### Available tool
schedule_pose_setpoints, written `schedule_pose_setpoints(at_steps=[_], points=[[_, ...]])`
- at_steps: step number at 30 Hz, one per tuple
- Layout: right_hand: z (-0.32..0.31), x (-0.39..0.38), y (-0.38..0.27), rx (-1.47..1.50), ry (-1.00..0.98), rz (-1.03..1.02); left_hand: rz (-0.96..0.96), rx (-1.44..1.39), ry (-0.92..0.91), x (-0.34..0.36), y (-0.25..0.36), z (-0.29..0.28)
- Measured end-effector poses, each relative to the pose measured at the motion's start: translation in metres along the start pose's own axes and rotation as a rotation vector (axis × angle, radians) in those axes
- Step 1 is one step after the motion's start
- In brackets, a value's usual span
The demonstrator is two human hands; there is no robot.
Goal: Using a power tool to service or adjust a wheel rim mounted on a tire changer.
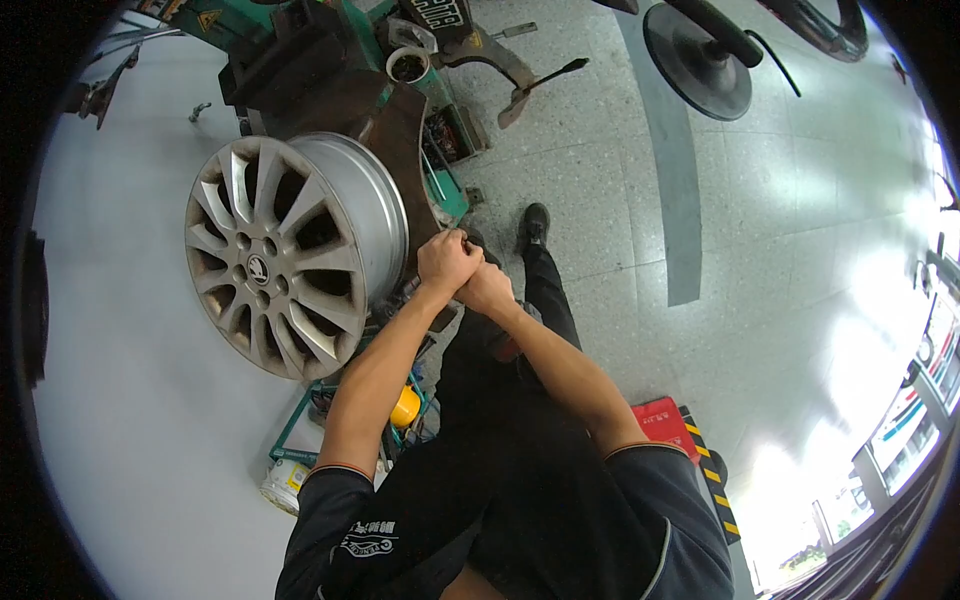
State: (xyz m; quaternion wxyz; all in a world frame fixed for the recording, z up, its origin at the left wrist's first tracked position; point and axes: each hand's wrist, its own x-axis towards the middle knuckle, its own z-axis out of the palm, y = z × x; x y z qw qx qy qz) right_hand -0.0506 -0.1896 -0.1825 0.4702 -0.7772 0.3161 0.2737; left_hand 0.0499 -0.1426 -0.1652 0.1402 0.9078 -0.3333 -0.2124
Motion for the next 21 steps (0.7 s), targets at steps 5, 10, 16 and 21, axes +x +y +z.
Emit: schedule_pose_setpoints(at_steps=[5,10,16,21], points=[[0.005,0.003,0.002,0.000,0.010,-0.005,0.001,-0.018,0.015,-0.001,-0.003,0.001],[0.011,0.003,0.005,0.008,0.030,-0.020,-0.004,-0.011,-0.005,-0.002,-0.003,0.000],[0.008,0.001,0.002,0.023,0.038,0.005,-0.013,-0.005,-0.008,-0.002,-0.001,0.000],[0.002,-0.001,-0.002,0.019,0.010,0.015,0.002,-0.011,0.002,-0.002,-0.002,0.000]])
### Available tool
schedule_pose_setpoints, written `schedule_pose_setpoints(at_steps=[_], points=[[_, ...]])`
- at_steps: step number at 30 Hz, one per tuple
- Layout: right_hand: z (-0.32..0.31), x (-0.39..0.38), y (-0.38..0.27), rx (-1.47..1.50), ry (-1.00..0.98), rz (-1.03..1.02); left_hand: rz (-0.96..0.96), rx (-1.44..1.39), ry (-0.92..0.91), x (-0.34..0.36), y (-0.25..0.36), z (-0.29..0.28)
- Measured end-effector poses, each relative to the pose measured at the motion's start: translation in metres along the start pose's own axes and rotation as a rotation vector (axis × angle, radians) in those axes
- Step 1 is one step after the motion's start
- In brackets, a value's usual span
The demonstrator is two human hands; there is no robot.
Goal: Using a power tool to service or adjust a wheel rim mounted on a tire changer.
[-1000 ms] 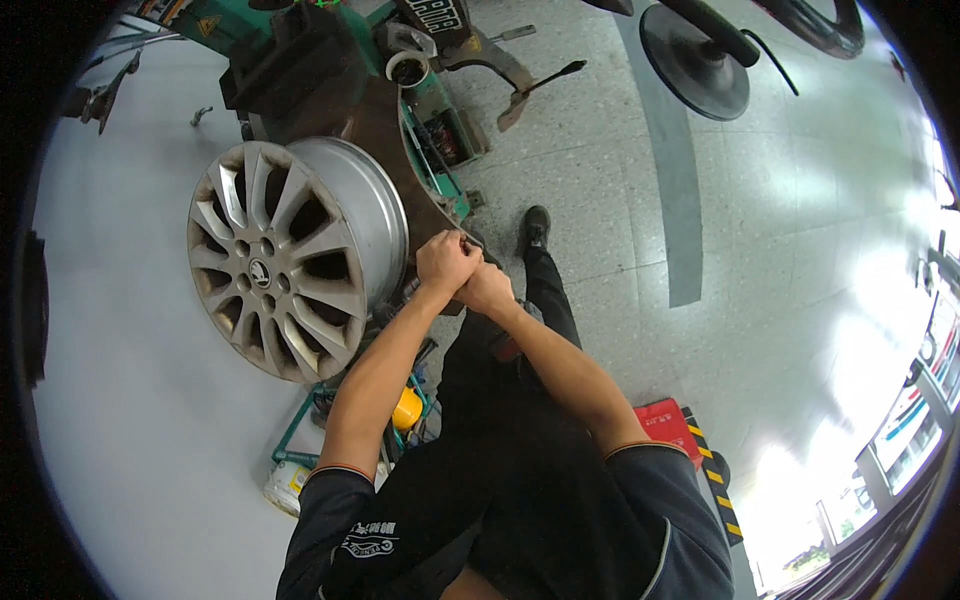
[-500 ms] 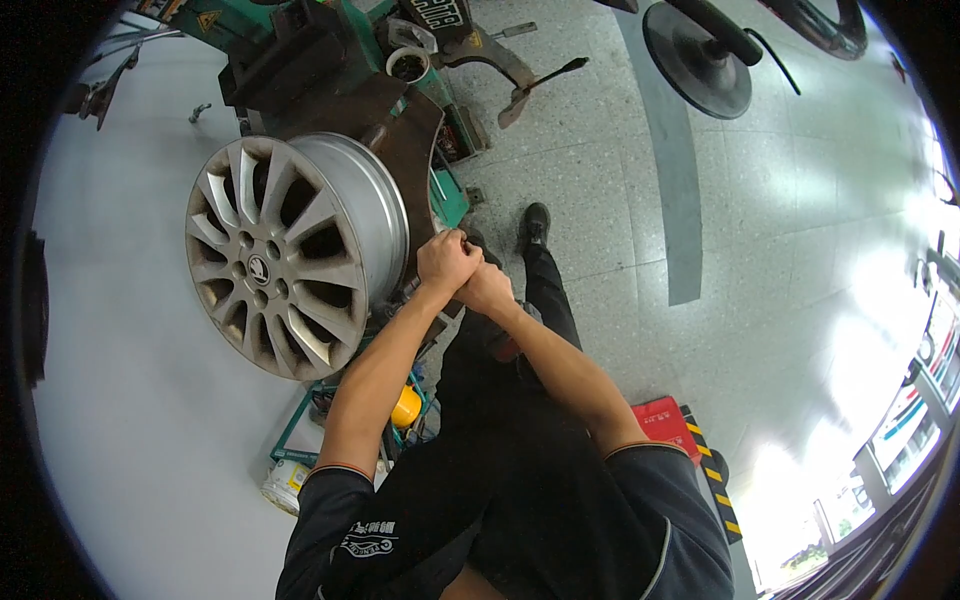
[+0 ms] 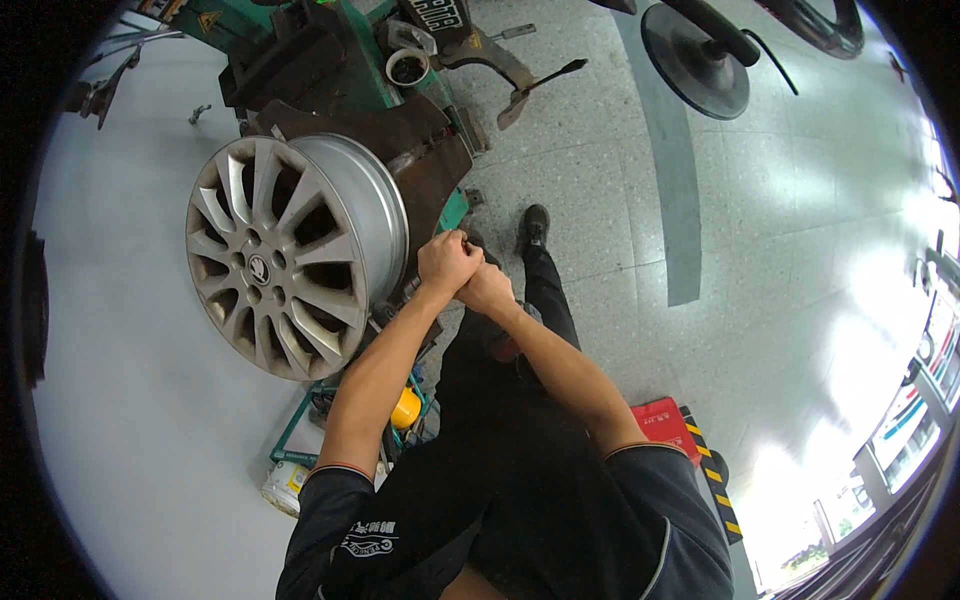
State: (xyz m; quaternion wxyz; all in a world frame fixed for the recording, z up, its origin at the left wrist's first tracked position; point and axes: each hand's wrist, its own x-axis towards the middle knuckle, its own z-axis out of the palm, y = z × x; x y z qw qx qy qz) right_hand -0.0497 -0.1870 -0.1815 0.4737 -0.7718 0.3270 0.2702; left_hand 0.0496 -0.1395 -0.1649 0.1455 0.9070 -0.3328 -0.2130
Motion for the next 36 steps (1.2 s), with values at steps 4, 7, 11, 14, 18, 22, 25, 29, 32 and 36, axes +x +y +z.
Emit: schedule_pose_setpoints(at_steps=[4,7,11,14,18,22,25,29,32,36], points=[[0.000,-0.002,0.000,0.008,0.018,-0.001,-0.015,-0.007,-0.022,-0.001,0.001,0.001],[-0.001,-0.003,-0.001,0.003,0.010,0.003,-0.017,0.001,-0.013,-0.001,0.000,0.002],[-0.005,-0.004,-0.003,-0.008,0.000,0.005,-0.013,0.004,0.005,-0.001,0.000,0.003],[-0.009,-0.006,-0.005,0.006,-0.006,0.006,-0.004,-0.005,0.013,-0.001,0.001,0.002],[-0.011,-0.006,-0.007,0.004,-0.001,0.019,-0.001,-0.003,0.009,0.001,0.001,0.003],[-0.011,-0.005,-0.004,0.000,0.002,0.019,0.005,-0.008,0.018,0.002,0.002,0.006],[-0.012,-0.006,-0.006,0.013,0.010,0.022,0.001,0.001,0.012,0.002,0.000,0.006],[-0.013,-0.006,-0.009,0.000,-0.004,0.010,-0.001,0.004,0.021,0.002,-0.001,0.006],[-0.010,-0.005,-0.005,0.005,-0.007,0.013,0.013,0.005,0.030,0.001,0.000,0.006],[-0.007,-0.001,-0.003,0.006,-0.028,0.009,-0.010,0.005,-0.011,0.002,0.000,0.003]])
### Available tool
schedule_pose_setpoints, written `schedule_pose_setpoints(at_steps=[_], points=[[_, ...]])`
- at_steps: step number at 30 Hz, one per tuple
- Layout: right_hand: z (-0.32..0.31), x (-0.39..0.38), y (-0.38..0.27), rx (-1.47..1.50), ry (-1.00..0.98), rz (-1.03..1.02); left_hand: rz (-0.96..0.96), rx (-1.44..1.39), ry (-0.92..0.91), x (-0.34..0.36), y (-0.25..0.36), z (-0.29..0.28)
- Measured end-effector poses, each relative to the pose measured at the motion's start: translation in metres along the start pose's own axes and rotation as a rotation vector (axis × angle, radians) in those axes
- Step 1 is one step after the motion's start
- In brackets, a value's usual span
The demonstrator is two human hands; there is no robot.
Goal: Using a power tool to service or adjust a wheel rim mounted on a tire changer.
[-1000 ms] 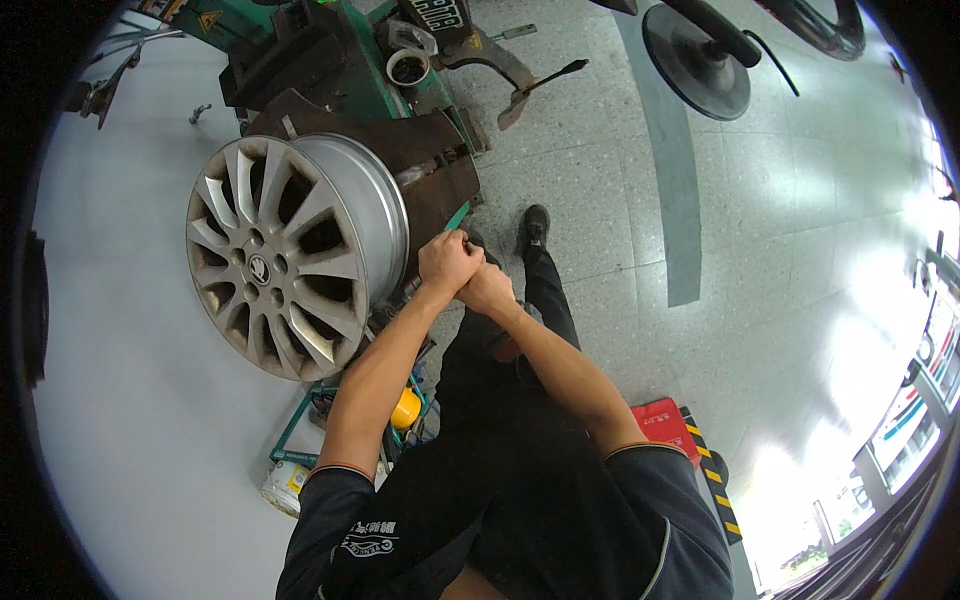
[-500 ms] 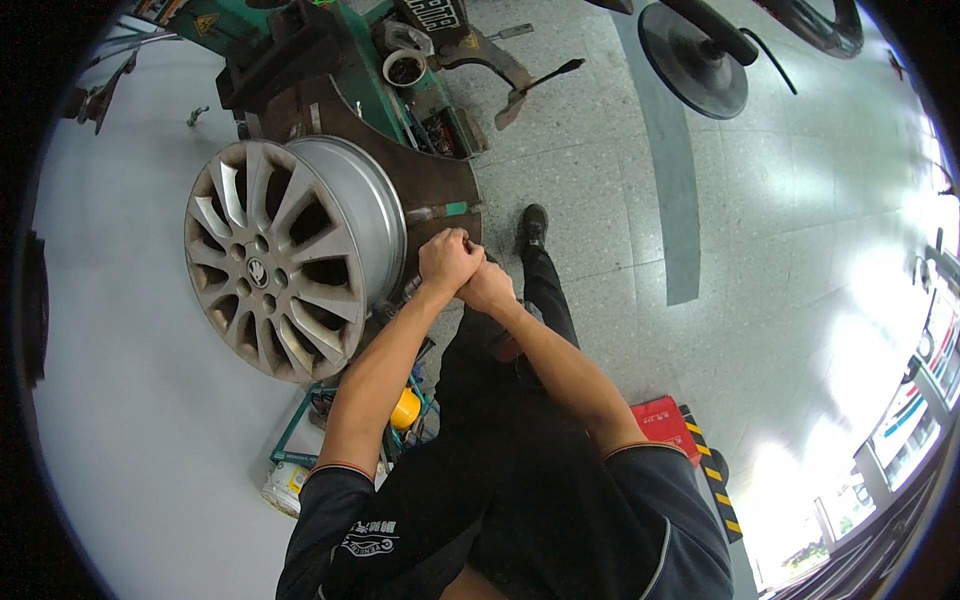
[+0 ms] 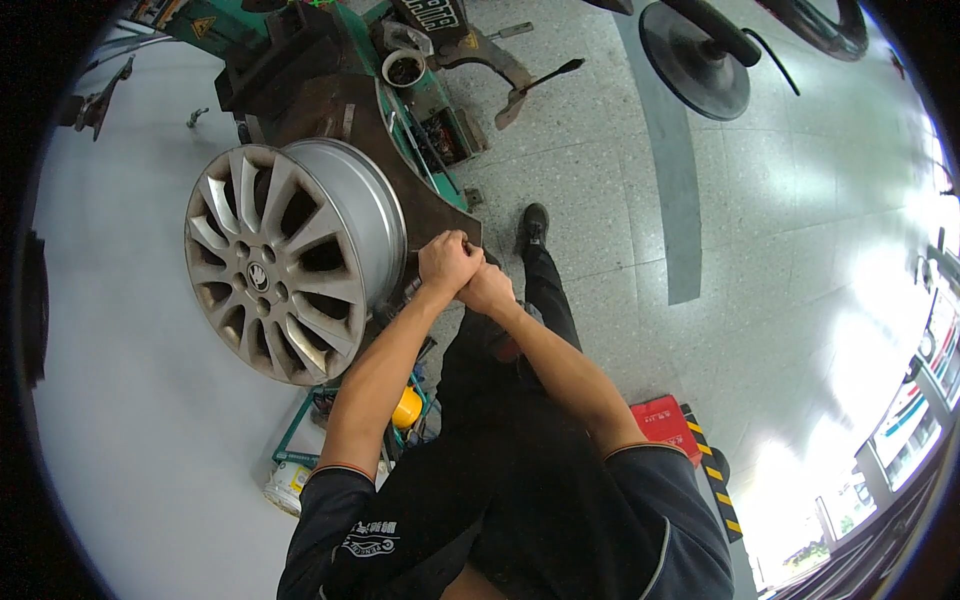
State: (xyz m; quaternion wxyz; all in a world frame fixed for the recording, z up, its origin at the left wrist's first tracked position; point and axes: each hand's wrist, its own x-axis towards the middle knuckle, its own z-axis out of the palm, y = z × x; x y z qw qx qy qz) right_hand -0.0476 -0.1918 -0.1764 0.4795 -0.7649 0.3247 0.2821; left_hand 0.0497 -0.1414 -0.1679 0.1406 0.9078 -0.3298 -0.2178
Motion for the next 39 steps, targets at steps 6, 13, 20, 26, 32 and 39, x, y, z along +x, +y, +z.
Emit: schedule_pose_setpoints(at_steps=[6,13,20,26,32,39], points=[[0.003,0.005,0.010,0.001,0.022,0.016,-0.005,0.006,-0.014,0.004,0.006,0.001],[-0.009,-0.001,-0.004,0.010,0.023,-0.030,-0.017,-0.014,-0.008,0.005,0.001,0.000],[-0.010,0.001,-0.001,0.018,-0.015,0.006,-0.014,-0.008,0.000,0.006,0.003,0.001],[-0.009,0.001,0.006,0.032,-0.022,0.019,0.011,0.005,-0.012,0.007,0.009,0.003],[-0.016,-0.003,0.005,0.068,-0.005,0.000,0.017,0.025,-0.018,0.009,0.011,0.007],[-0.013,0.002,0.022,0.073,0.004,-0.008,0.056,0.009,-0.041,0.014,0.027,0.006]])
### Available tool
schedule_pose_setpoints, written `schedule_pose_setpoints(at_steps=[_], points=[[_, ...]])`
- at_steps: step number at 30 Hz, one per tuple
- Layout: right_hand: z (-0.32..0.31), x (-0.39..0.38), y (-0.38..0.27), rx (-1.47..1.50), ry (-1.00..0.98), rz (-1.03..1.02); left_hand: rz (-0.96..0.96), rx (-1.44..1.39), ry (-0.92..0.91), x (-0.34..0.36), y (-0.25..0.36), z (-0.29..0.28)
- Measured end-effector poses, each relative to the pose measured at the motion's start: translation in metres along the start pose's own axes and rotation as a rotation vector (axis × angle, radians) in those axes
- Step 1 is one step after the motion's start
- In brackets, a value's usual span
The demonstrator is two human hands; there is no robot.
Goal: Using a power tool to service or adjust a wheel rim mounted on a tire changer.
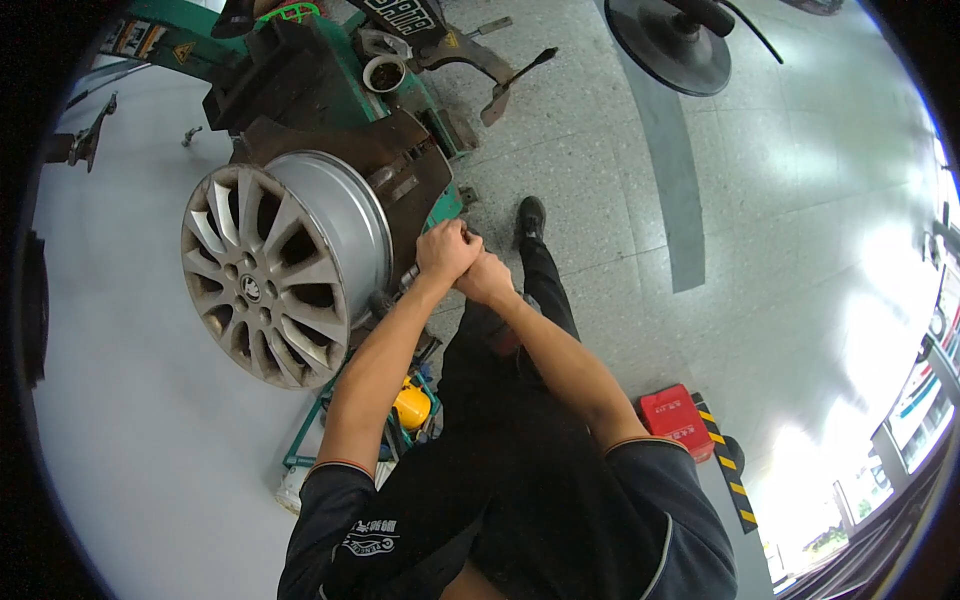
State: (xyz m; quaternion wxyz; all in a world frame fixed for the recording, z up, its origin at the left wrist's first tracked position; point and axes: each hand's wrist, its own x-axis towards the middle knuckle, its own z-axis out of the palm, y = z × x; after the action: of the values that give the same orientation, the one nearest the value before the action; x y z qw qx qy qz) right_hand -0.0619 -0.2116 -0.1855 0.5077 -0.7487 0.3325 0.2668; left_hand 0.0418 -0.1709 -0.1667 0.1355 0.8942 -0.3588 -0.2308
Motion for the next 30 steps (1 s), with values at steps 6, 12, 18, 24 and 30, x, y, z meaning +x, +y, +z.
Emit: schedule_pose_setpoints(at_steps=[6,12,18,24,30], points=[[-0.001,0.006,-0.012,0.076,0.053,-0.031,-0.023,0.044,-0.015,0.006,-0.003,-0.011],[0.021,0.016,0.056,0.013,0.238,-0.398,0.119,0.108,0.046,-0.009,0.036,0.005],[0.060,-0.015,0.090,0.043,0.120,-0.612,0.161,-0.111,0.251,-0.100,0.035,-0.001],[0.096,-0.084,0.032,0.053,-0.203,-0.554,0.034,-0.254,0.588,-0.238,0.001,-0.033],[0.147,-0.120,-0.016,-0.556,-0.363,-0.701,-0.275,-0.448,0.864,-0.320,-0.042,-0.027]])
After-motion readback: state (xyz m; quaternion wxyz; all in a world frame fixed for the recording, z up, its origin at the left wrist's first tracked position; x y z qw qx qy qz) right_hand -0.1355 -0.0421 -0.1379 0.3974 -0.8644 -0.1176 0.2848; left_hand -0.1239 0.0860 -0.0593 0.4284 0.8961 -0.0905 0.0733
